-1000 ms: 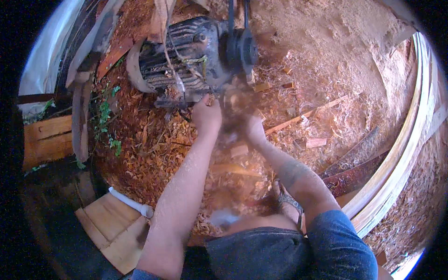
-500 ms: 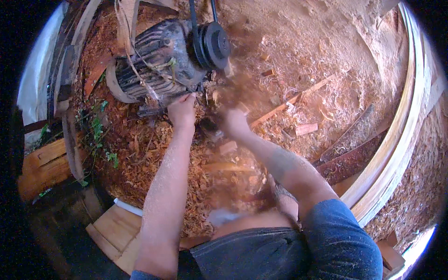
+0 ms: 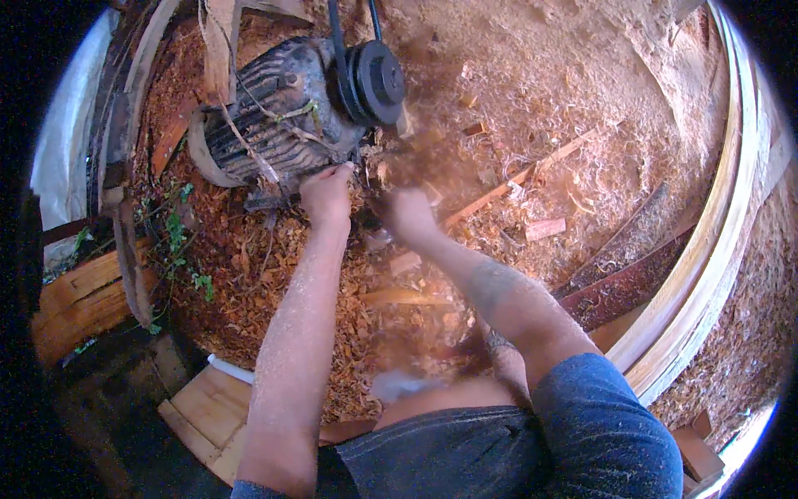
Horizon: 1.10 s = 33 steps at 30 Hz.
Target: The person uses a hammer to strike pieces of wood on a workbench, handles a long wooden plank, and then works with wires on an electric motor.
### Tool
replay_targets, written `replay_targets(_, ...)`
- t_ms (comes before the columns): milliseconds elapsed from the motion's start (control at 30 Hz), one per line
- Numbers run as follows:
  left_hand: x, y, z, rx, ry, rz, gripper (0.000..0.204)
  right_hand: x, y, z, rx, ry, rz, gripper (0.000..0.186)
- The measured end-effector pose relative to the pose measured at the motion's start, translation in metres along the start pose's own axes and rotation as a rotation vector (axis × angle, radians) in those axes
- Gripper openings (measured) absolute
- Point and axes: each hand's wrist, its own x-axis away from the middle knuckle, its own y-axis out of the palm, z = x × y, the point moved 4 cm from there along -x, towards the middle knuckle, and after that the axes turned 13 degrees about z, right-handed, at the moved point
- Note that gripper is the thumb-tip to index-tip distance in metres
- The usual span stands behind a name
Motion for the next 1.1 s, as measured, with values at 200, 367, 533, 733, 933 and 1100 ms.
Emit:
replay_targets(200, 0.003, -0.001, 0.006, -0.025, -0.006, 0.012, 0.03, 0.003, -0.007, -0.006, -0.028, 0.085, 0.0, 0.022)
replay_targets(367, 0.003, 0.002, 0.007, -0.012, 0.001, -0.012, 0.029, 0.004, -0.008, -0.005, -0.084, 0.048, 0.081, 0.017)
replay_targets(533, 0.001, -0.002, 0.004, -0.052, 0.007, 0.002, 0.031, -0.002, -0.025, -0.024, -0.241, 0.239, 0.029, 0.014)
replay_targets(733, 0.002, 0.003, 0.004, -0.014, -0.012, -0.015, 0.031, -0.002, -0.009, -0.005, -0.17, 0.115, 0.094, 0.016)
replay_targets(933, 0.006, 0.003, 0.015, -0.049, -0.023, -0.027, 0.03, -0.003, -0.003, 0.003, -0.118, 0.083, 0.057, 0.017)
replay_targets(1100, 0.006, 0.009, 0.011, -0.006, 0.0, -0.013, 0.028, -0.001, -0.006, 0.003, -0.063, 0.059, 0.054, 0.015)
